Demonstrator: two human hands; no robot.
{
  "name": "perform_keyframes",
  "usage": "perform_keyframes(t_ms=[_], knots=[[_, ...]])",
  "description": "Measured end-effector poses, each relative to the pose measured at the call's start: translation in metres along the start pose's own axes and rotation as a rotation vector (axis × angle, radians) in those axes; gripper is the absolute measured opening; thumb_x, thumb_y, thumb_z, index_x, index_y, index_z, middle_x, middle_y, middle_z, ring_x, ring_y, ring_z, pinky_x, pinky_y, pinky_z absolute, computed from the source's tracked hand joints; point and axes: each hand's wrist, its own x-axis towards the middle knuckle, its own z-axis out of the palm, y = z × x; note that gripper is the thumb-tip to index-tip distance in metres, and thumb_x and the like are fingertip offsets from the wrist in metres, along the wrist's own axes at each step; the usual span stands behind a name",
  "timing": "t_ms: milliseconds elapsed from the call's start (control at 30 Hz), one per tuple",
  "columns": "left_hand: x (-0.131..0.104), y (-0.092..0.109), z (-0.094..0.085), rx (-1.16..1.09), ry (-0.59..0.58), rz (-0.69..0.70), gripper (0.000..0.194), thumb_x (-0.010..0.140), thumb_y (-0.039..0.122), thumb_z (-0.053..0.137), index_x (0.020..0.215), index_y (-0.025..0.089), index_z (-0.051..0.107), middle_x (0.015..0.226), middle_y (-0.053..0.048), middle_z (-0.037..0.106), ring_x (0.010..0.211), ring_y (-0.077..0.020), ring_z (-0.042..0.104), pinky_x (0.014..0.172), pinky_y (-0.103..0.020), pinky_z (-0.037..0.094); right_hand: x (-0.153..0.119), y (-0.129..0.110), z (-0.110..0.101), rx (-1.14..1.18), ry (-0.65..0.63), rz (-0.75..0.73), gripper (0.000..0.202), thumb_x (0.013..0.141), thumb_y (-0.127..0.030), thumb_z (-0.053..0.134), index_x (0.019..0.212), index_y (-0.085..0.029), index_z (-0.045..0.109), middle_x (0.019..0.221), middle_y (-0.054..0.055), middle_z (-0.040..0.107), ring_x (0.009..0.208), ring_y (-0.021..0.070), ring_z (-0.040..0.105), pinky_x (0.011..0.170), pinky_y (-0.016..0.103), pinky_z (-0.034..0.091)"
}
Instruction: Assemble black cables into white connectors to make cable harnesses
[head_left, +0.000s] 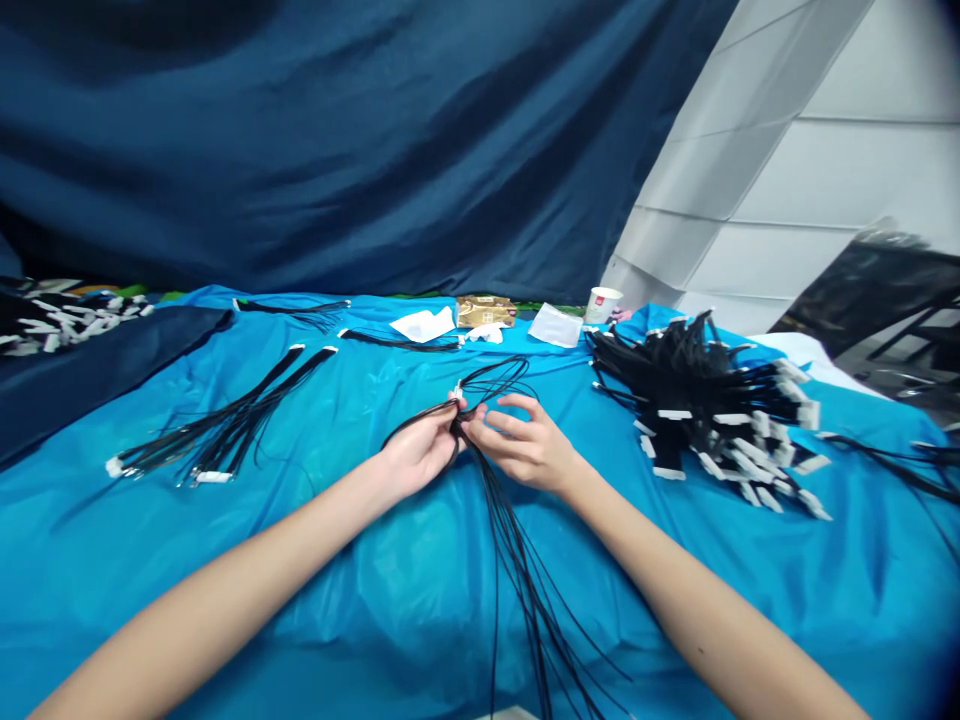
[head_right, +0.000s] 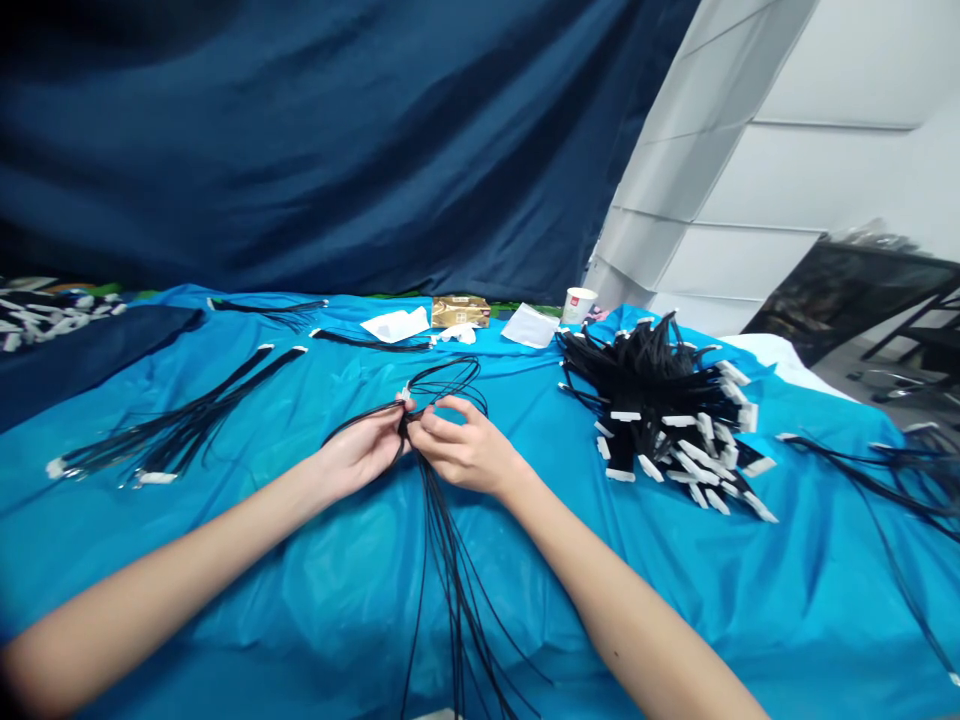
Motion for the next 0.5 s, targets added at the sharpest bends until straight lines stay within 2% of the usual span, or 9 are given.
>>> perform_keyframes(t_ms=[167, 333, 500], knots=[[0.0003, 0.0007, -0.0021, 0.033, -0.026, -0.012, 0.028, 0.085, 0.007, 0.038, 0.064, 0.012, 0.056, 0.064, -0.003, 0.056, 0.053, -0.0081, 0.051, 0.062, -0.023, 0.045, -0.0021, 0.0011, 0.0021, 0.010, -0.012, -0.004, 0.021, 0.084, -0.009, 0.043, 0.093, -0.019, 0.058, 0.094, 0.000, 0.067, 0.088, 0.0095, 0.059, 0.089, 0.034, 0.042], [0.0038, 0.0001, -0.0064, 0.047, -0.048, -0.021, 0.026, 0.084, 0.007, 0.039, 0.066, 0.013, 0.057, 0.067, -0.003, 0.057, 0.061, -0.0094, 0.056, 0.064, -0.022, 0.046, -0.0052, 0.0008, 0.0044, 0.060, -0.026, -0.002, 0.022, 0.084, -0.009, 0.042, 0.098, -0.017, 0.057, 0.092, 0.001, 0.067, 0.090, 0.0108, 0.059, 0.088, 0.035, 0.043], [0.0027, 0.0013, -0.0043, 0.046, -0.039, -0.026, 0.029, 0.085, 0.005, 0.036, 0.065, 0.012, 0.057, 0.065, -0.003, 0.057, 0.060, -0.0083, 0.055, 0.064, -0.022, 0.046, -0.0029, 0.0000, 0.0046, 0.052, 0.024, 0.031, 0.018, 0.086, -0.010, 0.044, 0.096, -0.018, 0.057, 0.090, -0.001, 0.068, 0.087, 0.0099, 0.060, 0.085, 0.033, 0.043]])
